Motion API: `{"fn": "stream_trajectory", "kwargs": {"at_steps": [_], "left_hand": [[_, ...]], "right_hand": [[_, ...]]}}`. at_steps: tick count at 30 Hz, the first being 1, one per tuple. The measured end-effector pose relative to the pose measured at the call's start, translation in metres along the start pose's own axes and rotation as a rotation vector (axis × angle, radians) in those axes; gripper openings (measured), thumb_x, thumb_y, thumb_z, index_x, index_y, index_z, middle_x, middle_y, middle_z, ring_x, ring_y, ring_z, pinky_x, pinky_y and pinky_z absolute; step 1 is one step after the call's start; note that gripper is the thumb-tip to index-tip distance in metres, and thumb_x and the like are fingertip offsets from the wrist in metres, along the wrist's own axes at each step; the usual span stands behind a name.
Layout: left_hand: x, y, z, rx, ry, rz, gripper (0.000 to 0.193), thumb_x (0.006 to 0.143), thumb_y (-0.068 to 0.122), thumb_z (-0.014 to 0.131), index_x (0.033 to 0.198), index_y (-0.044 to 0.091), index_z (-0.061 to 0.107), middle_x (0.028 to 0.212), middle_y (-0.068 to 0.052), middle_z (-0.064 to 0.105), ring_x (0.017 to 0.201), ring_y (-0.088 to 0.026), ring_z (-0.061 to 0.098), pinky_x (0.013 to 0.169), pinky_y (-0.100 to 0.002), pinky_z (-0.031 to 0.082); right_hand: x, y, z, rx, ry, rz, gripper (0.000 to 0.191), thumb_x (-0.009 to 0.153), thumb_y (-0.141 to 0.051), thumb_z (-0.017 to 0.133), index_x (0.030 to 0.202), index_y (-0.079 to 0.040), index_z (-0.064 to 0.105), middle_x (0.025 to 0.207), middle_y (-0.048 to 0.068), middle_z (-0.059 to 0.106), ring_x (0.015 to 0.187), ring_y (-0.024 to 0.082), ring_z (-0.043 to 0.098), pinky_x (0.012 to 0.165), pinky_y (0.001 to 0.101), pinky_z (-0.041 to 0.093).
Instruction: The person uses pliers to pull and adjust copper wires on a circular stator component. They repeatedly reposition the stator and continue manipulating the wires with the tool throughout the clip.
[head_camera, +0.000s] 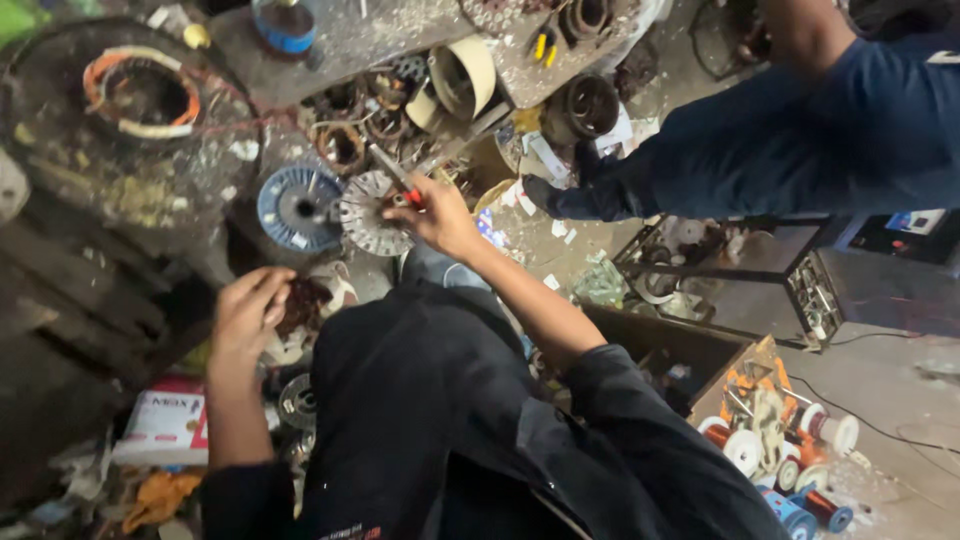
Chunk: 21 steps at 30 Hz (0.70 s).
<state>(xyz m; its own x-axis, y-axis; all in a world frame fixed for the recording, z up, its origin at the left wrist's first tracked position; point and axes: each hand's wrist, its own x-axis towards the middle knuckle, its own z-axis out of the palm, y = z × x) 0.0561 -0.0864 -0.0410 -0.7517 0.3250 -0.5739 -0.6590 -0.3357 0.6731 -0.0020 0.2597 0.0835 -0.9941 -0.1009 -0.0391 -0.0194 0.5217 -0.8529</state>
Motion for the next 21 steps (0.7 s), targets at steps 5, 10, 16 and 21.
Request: {"fn": "stream_trajectory", "kwargs": {"at_steps": [5,10,16,21], "left_hand": [[-0.004,0.002,0.011,-0.024,0.304,0.134,0.022,0.105,0.017,0.064,0.117,-0.001,0.068,0.080,-0.002,0.061,0.055,-0.008,0.048,0.049,-0.021,0.034],[-0.015,0.005,0.034,-0.068,0.536,0.201,0.022,0.109,0.021,0.065,0.121,0.003,0.069,0.084,0.000,0.062,0.062,-0.009,0.053,0.054,-0.024,0.039],[-0.021,0.001,0.061,-0.041,0.733,0.126,0.022,0.110,0.023,0.064,0.126,0.008,0.069,0.089,0.000,0.066,0.068,-0.012,0.058,0.059,-0.026,0.042],[-0.051,-0.011,0.087,-0.011,0.861,0.150,0.024,0.113,0.020,0.062,0.131,0.004,0.066,0.108,-0.003,0.070,0.086,-0.014,0.063,0.070,-0.027,0.050]], "right_hand": [[0.063,0.064,-0.054,-0.138,0.123,0.133,0.040,0.081,-0.026,0.090,0.100,-0.004,0.062,0.076,0.017,0.064,0.066,0.036,0.061,0.068,0.0423,0.053],[0.161,0.110,-0.105,-0.240,0.414,-0.149,0.034,0.078,-0.009,0.076,0.106,-0.006,0.057,0.087,0.022,0.065,0.083,0.043,0.066,0.073,0.0479,0.052],[0.234,0.140,-0.136,-0.229,0.487,-0.130,0.033,0.084,-0.005,0.071,0.112,-0.007,0.054,0.087,0.020,0.067,0.086,0.045,0.067,0.073,0.0500,0.050],[0.270,0.180,-0.196,-0.060,0.278,-0.015,0.033,0.083,-0.020,0.086,0.102,-0.006,0.063,0.072,0.016,0.067,0.065,0.036,0.071,0.062,0.0451,0.054]]}}
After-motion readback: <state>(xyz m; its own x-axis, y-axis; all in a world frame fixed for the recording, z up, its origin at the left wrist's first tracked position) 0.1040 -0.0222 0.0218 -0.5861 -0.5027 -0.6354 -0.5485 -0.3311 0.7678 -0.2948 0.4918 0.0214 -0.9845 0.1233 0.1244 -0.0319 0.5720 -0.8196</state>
